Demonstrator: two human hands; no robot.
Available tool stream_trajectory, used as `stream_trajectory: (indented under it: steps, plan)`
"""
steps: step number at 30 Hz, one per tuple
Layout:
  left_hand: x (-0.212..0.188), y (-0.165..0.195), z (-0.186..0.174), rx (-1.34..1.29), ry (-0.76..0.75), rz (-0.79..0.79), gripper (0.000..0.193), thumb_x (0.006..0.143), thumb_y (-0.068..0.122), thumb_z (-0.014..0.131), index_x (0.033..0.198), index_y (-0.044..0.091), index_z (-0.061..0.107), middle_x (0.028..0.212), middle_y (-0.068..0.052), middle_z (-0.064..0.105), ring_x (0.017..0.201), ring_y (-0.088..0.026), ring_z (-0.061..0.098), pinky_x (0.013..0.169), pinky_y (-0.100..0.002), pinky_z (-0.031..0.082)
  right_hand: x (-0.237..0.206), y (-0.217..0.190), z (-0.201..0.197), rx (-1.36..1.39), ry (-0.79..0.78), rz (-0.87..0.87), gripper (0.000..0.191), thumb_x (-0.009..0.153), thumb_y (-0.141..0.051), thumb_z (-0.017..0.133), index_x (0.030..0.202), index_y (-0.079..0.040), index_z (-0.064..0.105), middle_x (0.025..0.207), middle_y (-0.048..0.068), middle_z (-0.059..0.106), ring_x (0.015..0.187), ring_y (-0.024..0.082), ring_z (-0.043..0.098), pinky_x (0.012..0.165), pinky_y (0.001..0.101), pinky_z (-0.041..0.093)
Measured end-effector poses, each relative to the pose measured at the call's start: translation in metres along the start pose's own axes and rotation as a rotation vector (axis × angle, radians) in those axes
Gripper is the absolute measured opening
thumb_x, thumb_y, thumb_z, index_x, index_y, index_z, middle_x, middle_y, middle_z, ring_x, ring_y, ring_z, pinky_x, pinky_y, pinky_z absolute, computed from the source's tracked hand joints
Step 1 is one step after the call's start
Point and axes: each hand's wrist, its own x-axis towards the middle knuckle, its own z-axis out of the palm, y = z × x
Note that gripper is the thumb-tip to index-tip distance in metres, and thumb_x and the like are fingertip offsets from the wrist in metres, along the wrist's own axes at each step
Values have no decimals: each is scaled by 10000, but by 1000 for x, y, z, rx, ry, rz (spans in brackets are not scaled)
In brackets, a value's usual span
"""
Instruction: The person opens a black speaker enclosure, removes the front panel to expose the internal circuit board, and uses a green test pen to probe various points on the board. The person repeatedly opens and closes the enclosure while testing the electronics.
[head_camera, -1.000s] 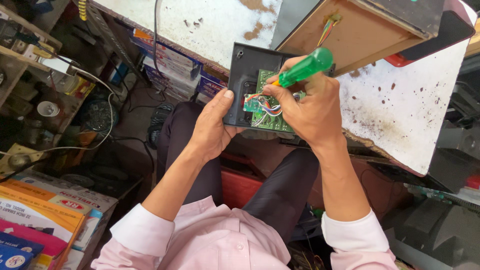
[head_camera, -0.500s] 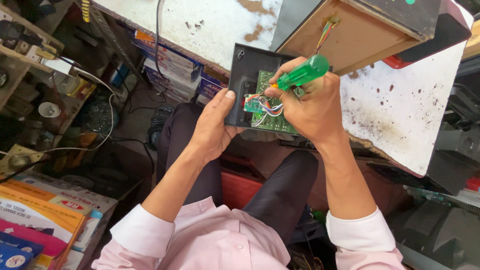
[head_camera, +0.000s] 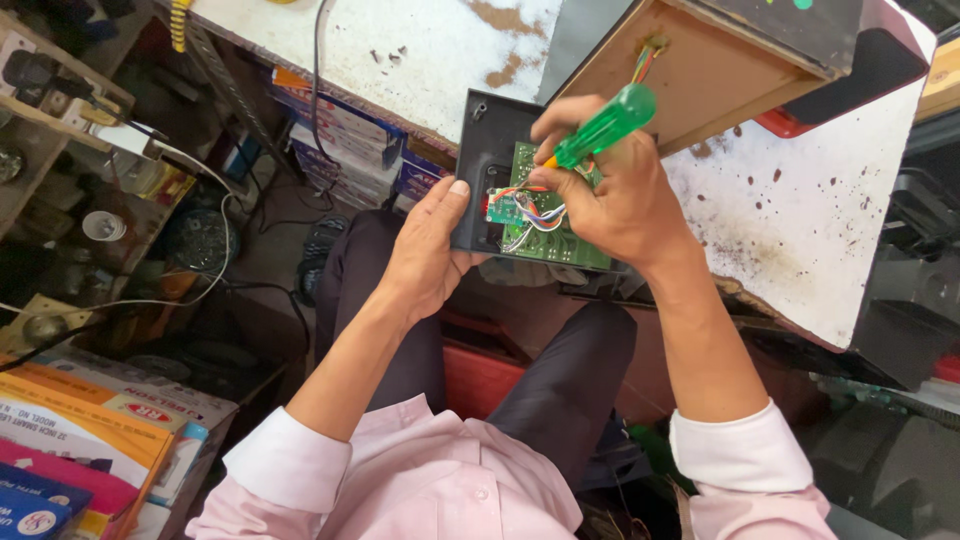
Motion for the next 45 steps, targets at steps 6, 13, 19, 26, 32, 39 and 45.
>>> stream_trajectory:
  steps: [6, 13, 19, 26, 32, 39, 45]
  plan:
    - [-1, 2, 2, -6, 42, -44, 288, 1089, 254, 455, 1285, 68, 554, 1162, -73, 697, 994, -166, 721, 864, -385, 626, -5, -14, 3, 365, 188, 65, 463, 1002, -26, 809, 1326, -41, 479, 1088, 78, 647, 1027, 126, 654, 913, 255, 551]
    - [-2, 2, 2, -17, 41, -24, 266, 1096, 263, 471, 1252, 69, 563, 1107, -56, 700, 930, -143, 723, 797, -348, 622, -2, -29, 4, 98, 313, -13, 595, 1086, -128, 785, 1488, -73, 350, 1072, 53, 692, 964, 89, 707, 877, 199, 567]
    - [2, -5, 0, -52, 30, 52, 225, 1115, 255, 515, 1223, 72, 589, 1058, -30, 707, 856, -102, 695, 714, -287, 579, 1, -46, -9, -111, 299, -100, 397, 1042, -116, 814, 1389, -99, 623, 1070, 84, 668, 929, 158, 651, 836, 241, 521]
    - [5, -8, -2, -80, 65, 34, 210, 1080, 242, 517, 1185, 83, 605, 1023, -18, 714, 839, -97, 703, 702, -287, 586, 10, -58, -32, -34, 164, -110, 193, 990, 36, 788, 1162, -22, 722, 1048, 100, 707, 906, 145, 682, 771, 240, 563]
    - [5, -9, -2, -71, 37, 70, 195, 1116, 249, 525, 1190, 86, 603, 1000, -17, 706, 803, -88, 679, 664, -272, 552, 16, -64, -36, 141, 90, -51, 181, 978, 106, 639, 1083, -37, 675, 1131, 93, 711, 980, 129, 692, 856, 239, 562]
    - [2, -8, 0, -50, 53, 48, 187, 1090, 253, 514, 1162, 97, 588, 979, -1, 706, 801, -82, 682, 666, -269, 557, 11, -68, -30, -149, 237, -101, 297, 913, -19, 872, 1179, -13, 741, 1025, 140, 673, 946, 199, 627, 779, 274, 508]
    - [1, -9, 0, -9, 42, 57, 188, 1106, 267, 519, 1155, 102, 595, 918, 9, 687, 711, -62, 620, 604, -247, 493, 6, -62, -32, 109, 150, -94, 236, 1022, -8, 708, 1253, -10, 659, 1117, 103, 678, 1029, 160, 678, 911, 253, 557]
